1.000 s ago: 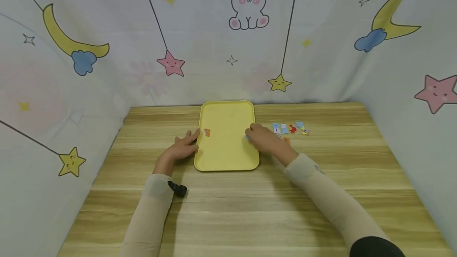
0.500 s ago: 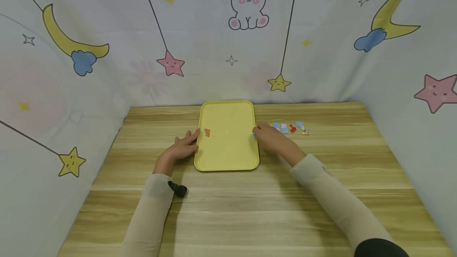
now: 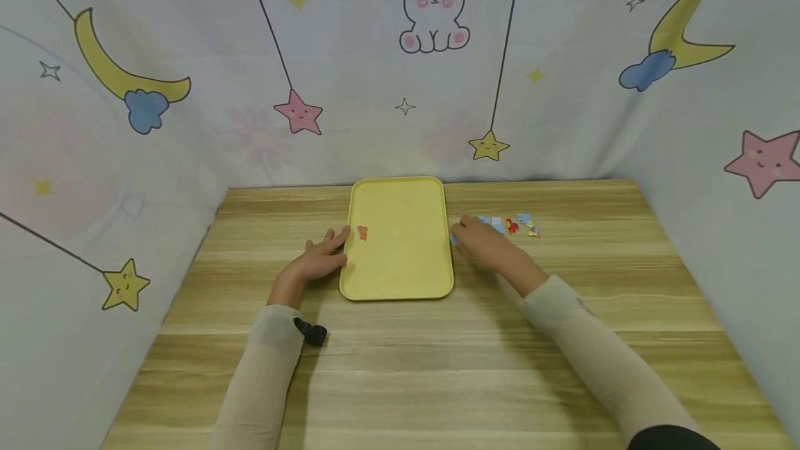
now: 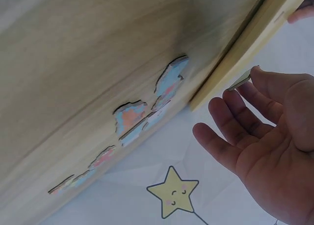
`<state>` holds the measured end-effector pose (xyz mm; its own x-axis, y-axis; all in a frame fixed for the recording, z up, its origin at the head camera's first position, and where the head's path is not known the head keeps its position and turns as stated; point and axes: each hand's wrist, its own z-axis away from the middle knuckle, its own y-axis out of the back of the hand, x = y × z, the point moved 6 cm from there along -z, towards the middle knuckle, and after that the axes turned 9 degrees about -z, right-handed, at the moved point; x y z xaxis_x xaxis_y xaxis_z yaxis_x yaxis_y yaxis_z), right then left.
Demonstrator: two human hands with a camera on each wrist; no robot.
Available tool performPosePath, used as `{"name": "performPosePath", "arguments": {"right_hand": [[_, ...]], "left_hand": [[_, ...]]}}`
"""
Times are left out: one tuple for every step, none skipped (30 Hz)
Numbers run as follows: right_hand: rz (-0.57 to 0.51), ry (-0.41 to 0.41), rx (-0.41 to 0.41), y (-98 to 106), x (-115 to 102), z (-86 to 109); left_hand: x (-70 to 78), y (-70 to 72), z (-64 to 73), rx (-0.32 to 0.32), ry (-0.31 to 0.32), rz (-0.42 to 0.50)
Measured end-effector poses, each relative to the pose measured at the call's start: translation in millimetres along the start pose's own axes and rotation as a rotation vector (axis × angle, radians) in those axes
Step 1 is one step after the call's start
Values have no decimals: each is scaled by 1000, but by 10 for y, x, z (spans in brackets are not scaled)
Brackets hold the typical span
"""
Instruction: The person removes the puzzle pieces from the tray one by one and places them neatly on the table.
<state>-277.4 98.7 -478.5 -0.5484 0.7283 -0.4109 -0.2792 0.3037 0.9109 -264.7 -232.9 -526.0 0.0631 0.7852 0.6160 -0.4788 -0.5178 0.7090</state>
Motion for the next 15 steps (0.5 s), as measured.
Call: {"name": "performPosePath", "arguments": {"right_hand": [[1,-1,1,3,8,13],[0,-3,1,4,18,26],[-4,-3,1,6,26,41],[-5,-5,4,10,37,57],[-7,-7,7,15,47,73],[-11,-11,12,23,57,88],[-19,-15,16,30,69,101],[-25,-20,22,36,83,115],[-33,-26,27,44,97,127],[-38,-28,35,53,111,141],[-45,-29,41,60,125,153],[-54,-30,48,68,140,166],[-61,-31,55,74,156,180],[-66,-30,61,79,172,193],[-70,-30,66,85,187,207]], "left_hand": [[3,1,-1,0,-3,0],[6,2,-2,0,-8,-2],[7,3,-4,0,-14,-5],[8,4,-6,-1,-19,-8],[8,7,-9,0,-24,-12],[6,9,-11,0,-27,-14],[6,11,-14,0,-32,-16],[4,13,-15,0,-33,-16],[2,12,-17,-1,-33,-15],[0,13,-17,0,-31,-10],[1,13,-17,-2,-31,-6],[2,13,-16,-3,-30,-3],[4,12,-15,-4,-30,-1],[3,12,-13,-4,-25,-1],[4,11,-11,-4,-22,0]]}}
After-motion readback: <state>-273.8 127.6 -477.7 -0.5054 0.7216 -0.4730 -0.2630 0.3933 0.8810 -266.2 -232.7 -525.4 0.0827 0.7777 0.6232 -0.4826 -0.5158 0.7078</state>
